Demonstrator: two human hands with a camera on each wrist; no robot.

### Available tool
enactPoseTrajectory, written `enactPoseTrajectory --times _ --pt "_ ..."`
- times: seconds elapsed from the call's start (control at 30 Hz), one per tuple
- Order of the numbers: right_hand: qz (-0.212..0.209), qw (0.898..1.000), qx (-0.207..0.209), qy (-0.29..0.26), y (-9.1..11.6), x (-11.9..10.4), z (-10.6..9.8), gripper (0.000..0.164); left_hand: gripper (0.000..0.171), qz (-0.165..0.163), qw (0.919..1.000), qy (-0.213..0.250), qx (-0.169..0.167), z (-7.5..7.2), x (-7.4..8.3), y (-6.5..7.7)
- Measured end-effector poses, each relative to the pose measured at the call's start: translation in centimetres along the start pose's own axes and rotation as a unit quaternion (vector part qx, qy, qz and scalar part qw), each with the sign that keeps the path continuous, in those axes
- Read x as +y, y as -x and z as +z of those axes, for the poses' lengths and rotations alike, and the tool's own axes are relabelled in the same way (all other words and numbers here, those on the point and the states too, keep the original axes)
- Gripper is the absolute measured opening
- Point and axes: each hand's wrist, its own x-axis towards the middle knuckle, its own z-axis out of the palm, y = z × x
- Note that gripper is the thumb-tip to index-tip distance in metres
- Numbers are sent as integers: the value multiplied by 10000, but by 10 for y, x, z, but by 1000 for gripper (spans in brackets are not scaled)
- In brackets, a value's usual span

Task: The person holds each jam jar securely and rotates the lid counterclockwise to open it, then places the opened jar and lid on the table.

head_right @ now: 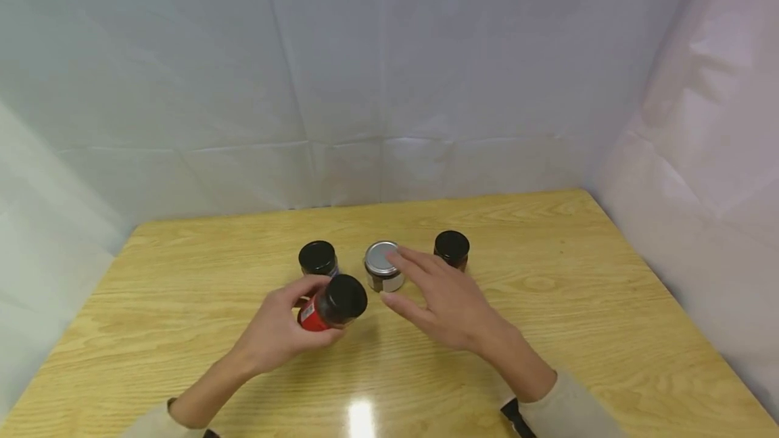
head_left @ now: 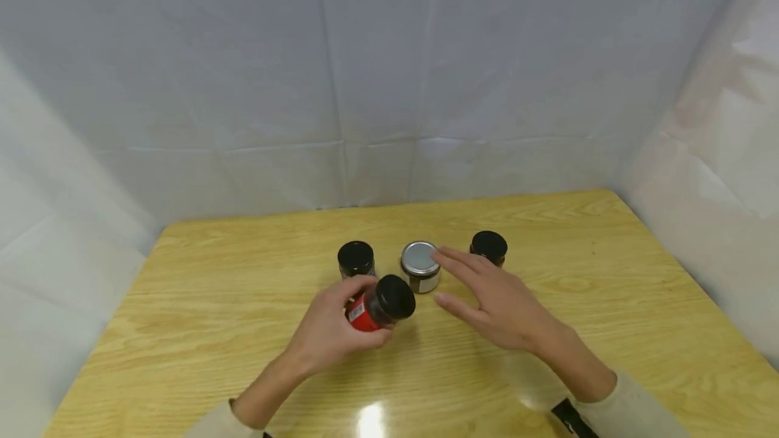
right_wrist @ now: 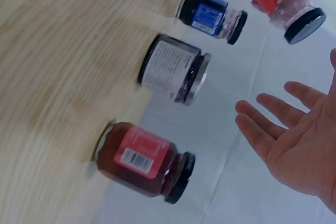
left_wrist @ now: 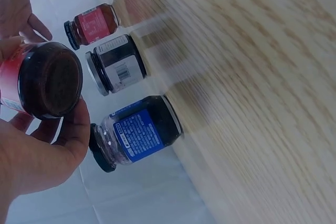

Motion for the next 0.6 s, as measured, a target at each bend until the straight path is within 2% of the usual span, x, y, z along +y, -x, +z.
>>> enactPoseTrajectory --times 0.13,0.3,0.43,0.6 --pt "28 9991 -116 -412 -3 -13 -4 56 51 140 9996 -232 4 2 3 0" --pt "211 9967 -381 -678 -6 -24 -6 57 50 319 9981 -515 74 4 5 0" --pt "425 9945 -636 -709 -8 -32 -5 62 52 361 9966 -729 132 7 6 0" --pt "507 9949 -640 -592 -11 -44 -4 67 51 416 9950 -895 144 10 8 -1"
